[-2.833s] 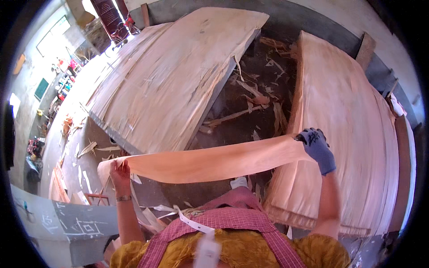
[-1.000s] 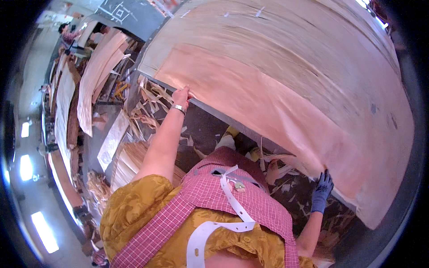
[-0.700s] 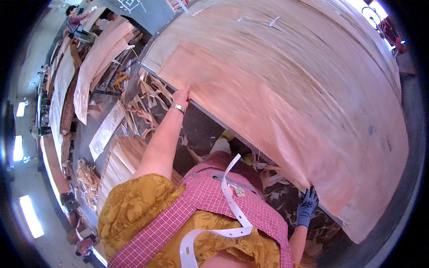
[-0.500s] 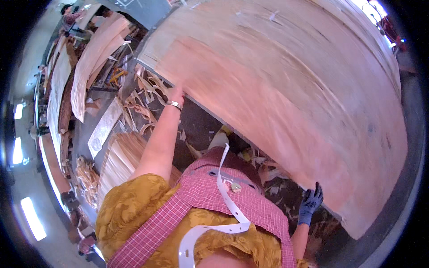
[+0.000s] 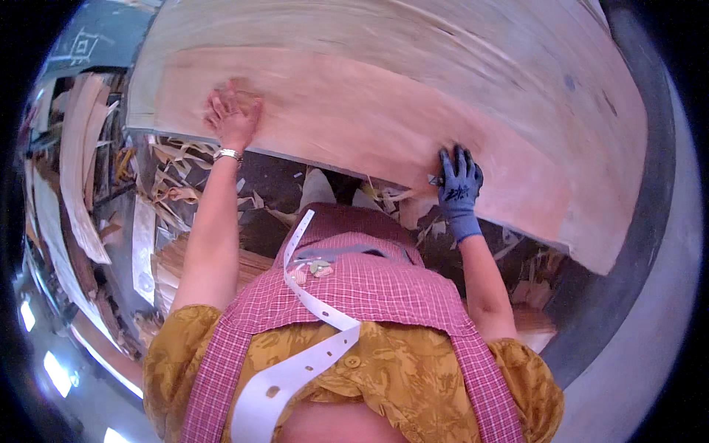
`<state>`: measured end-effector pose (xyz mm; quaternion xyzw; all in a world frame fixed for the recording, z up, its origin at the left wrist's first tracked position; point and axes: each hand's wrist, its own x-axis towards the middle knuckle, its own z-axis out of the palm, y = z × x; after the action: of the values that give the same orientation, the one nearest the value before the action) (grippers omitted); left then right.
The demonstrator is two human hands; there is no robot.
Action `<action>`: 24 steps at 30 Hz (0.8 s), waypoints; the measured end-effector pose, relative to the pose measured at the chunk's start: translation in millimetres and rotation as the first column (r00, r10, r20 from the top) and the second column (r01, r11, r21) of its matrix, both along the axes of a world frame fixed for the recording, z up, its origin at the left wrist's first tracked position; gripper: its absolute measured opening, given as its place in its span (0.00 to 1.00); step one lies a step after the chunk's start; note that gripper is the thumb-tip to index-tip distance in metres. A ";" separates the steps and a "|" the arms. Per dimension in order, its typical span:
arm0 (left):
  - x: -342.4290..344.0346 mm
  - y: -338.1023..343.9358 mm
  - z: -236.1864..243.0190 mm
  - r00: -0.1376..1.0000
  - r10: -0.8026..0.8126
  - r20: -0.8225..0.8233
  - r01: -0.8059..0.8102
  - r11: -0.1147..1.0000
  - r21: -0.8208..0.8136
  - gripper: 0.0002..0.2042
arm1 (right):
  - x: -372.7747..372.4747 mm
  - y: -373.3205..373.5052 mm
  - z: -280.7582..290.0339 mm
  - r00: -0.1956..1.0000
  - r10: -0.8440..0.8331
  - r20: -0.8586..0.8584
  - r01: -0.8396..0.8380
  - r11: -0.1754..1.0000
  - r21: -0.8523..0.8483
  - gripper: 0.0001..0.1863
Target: The person uses a utility knife to cut thin strips from a sheet of wood veneer, handling the material by hand and placing the scraps to the side.
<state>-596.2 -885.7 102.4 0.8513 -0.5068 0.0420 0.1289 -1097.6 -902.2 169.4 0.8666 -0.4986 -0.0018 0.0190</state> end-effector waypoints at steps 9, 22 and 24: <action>31.1 -11.9 61.4 0.993 0.038 -0.113 -0.032 0.998 0.051 0.41 | 83.3 -31.5 29.8 0.990 -0.137 -0.016 0.136 0.954 0.269 0.20; 144.0 23.5 46.9 0.775 0.177 -0.606 -0.446 0.833 -0.327 0.25 | 543.6 -114.7 32.6 0.587 0.738 0.333 -0.803 0.582 0.129 0.12; 147.1 29.6 46.2 0.685 0.196 -0.702 -0.510 0.817 -0.269 0.25 | 604.9 -113.7 12.6 0.540 0.795 0.276 -0.839 0.534 0.103 0.13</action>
<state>-449.1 -856.1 148.6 0.8425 -0.2275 -0.1138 0.4748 -492.7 -1015.9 182.0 0.9906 -0.0289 0.0364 -0.1285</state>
